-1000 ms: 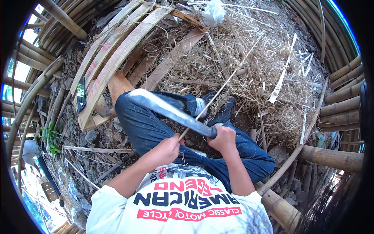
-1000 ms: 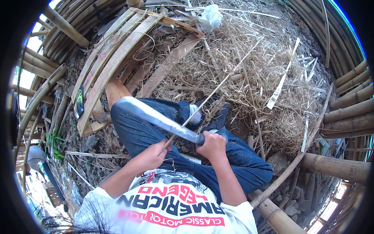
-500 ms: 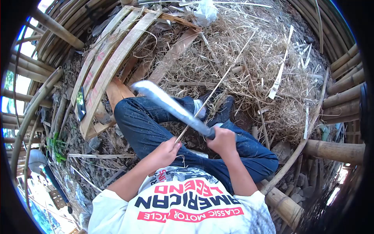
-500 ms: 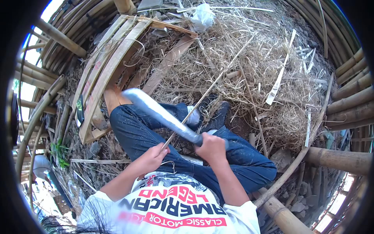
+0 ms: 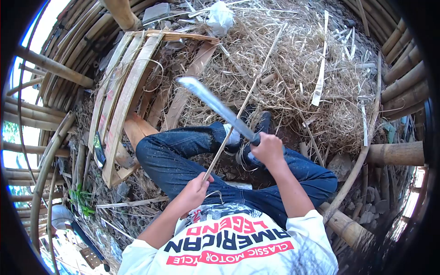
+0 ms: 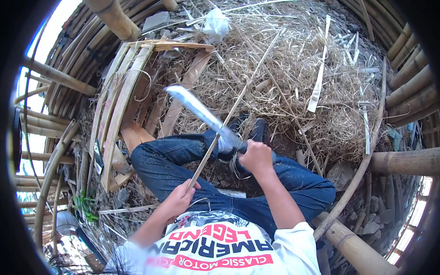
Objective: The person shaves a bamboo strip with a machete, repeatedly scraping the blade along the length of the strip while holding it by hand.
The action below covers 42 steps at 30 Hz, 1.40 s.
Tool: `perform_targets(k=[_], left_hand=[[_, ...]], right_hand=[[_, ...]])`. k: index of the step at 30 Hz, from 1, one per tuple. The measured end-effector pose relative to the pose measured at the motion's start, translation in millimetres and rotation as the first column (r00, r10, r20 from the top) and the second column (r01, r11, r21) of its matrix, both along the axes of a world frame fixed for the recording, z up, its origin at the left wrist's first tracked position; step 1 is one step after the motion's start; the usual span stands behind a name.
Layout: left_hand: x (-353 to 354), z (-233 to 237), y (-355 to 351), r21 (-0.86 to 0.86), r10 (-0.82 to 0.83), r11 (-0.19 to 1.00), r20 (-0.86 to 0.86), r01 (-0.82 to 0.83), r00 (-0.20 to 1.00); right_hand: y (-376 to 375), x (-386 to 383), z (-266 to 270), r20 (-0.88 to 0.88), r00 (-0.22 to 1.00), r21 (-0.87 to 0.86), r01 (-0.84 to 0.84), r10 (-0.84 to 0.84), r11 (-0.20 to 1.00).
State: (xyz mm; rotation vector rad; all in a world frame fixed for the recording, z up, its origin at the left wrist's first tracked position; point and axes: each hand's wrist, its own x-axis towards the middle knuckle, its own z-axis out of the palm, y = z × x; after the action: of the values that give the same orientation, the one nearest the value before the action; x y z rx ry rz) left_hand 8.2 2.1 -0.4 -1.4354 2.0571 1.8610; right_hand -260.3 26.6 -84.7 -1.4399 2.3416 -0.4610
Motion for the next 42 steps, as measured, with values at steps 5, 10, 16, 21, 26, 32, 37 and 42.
perform_targets(k=[5, 10, 16, 21, 26, 32, 37, 42], left_hand=[[2.4, -2.4, 8.0, 0.078, 0.022, 0.997, 0.053, -0.026, 0.998], [10.7, 8.5, 7.8, 0.123, 0.058, 0.99, 0.117, -0.072, 0.991], [7.9, -8.4, -0.4, 0.202, 0.053, 0.978, 0.001, -0.052, 0.999], [3.5, -4.9, 6.8, 0.288, 0.073, 0.954, 0.05, -0.084, 0.996], [16.2, 10.2, 12.4, 0.253, 0.052, 0.965, 0.092, -0.074, 0.994], [11.3, 8.8, 13.6, 0.258, 0.096, 0.96, 0.061, -0.109, 0.993], [15.5, 6.9, 11.8, 0.226, 0.075, 0.97, 0.096, -0.095, 0.993], [13.0, 16.3, 11.2, 0.241, 0.07, 0.965, 0.128, -0.1, 0.989]], right_hand=[[6.1, 22.4, 4.4, 0.041, 0.969, -0.139, -0.236, 0.244, 0.962], [-33.1, -26.1, -17.0, -0.063, 0.997, 0.002, -0.043, 0.043, 0.999], [-38.6, -23.8, -5.1, -0.017, 1.0, 0.019, 0.026, -0.026, 0.999], [-15.5, -1.5, -2.7, 0.086, 0.975, -0.065, -0.2, 0.205, 0.978], [-40.7, -42.5, -23.9, -0.056, 0.992, -0.02, -0.116, 0.114, 0.993], [-61.5, -72.0, -16.5, -0.059, 0.992, -0.02, -0.117, 0.116, 0.993], [-67.0, -77.1, -17.1, -0.081, 0.99, 0.01, -0.113, 0.114, 0.994], [-75.2, -85.2, -25.9, -0.085, 0.995, 0.01, -0.05, 0.051, 0.999]])
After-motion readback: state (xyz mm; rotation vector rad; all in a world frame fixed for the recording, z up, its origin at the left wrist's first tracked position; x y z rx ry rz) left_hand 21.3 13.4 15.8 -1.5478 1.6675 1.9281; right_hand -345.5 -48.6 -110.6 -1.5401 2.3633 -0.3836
